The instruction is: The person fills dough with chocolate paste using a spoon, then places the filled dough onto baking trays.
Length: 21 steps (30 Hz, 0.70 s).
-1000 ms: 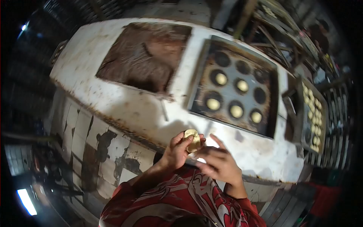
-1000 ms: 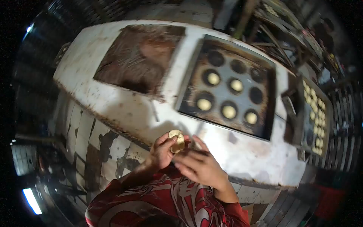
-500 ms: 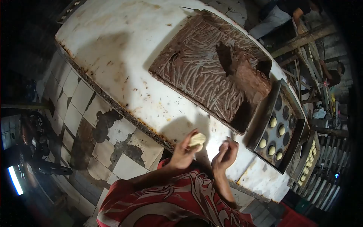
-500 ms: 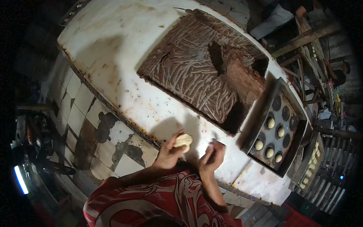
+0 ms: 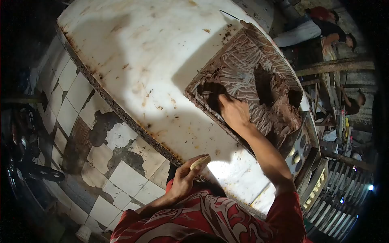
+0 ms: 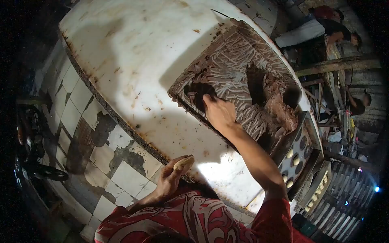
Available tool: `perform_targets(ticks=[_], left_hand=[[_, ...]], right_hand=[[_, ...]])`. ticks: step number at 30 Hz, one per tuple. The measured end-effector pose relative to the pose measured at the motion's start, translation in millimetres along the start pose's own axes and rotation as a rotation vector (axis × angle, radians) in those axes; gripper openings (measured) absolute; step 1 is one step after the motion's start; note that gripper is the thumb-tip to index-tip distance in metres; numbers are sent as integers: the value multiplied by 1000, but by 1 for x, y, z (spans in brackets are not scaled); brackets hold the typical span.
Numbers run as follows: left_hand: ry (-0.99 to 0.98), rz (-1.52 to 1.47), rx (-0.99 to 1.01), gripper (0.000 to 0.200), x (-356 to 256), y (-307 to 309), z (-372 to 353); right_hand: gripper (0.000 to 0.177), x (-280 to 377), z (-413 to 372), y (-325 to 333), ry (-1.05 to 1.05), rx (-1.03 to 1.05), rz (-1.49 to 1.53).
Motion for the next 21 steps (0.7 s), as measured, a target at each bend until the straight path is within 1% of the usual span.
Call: perform_targets(ticks=[1,3,4,5,7,8,9,10,11,12,13,15,17,18,19,21], left_hand=[[1,-5,-3,47,-2,-1,2],[-57,-23,56,45,-12,-13,7],[-55,-14,62,45,-12,-15,7],[-89,-28,52,47,-16,-17,7],[-135,-50,54,49,-21,-21,11],[-156,-42,32,52,-25,-18,12],[-168,-31,15,54,-28,-16,12],[-133,-200,-13,58,-25,-17,14],[-128,-200,4,58,-23,-20,18],[-154,-4,66,54,-23,-24,22],[-91,-251,25,50,-20,-35,26],[75,-709,-112,45,-5,-50,28],[176,-825,-44,40,7,-66,37],[260,-766,-174,40,6,-68,35],[264,-861,-151,39,13,-67,42],[192,-720,-40,36,8,-67,46]], right_hand=[[11,1,5,2,3,4,-3],[16,-23,23,2,-227,16,-84],[18,-19,28,4,-144,-80,-104],[18,-23,23,2,-156,-90,-99],[16,-19,9,-10,-46,52,-200],[17,-16,-4,-1,-34,123,-53],[17,-23,-16,9,-107,213,221],[18,-28,-30,19,-181,294,495],[19,-29,-50,39,-270,283,597],[13,-30,-75,52,-325,241,701],[6,-30,-100,58,-346,217,695],[14,-5,-138,95,-128,-122,640],[26,-3,-176,80,-81,-266,445],[32,-18,-194,56,-107,-292,528],[33,-29,-209,46,-108,-335,519],[33,-53,-246,29,-106,-449,542]])
Point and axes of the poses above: each hand's wrist, its own z-axis towards the middle knuckle, its own y-axis out of the back of the hand, x = y × z, the point moved 10 cm from there along z, towards the middle knuckle, and after that the axes turned 14 degrees about -y, right-handed, at the moved point
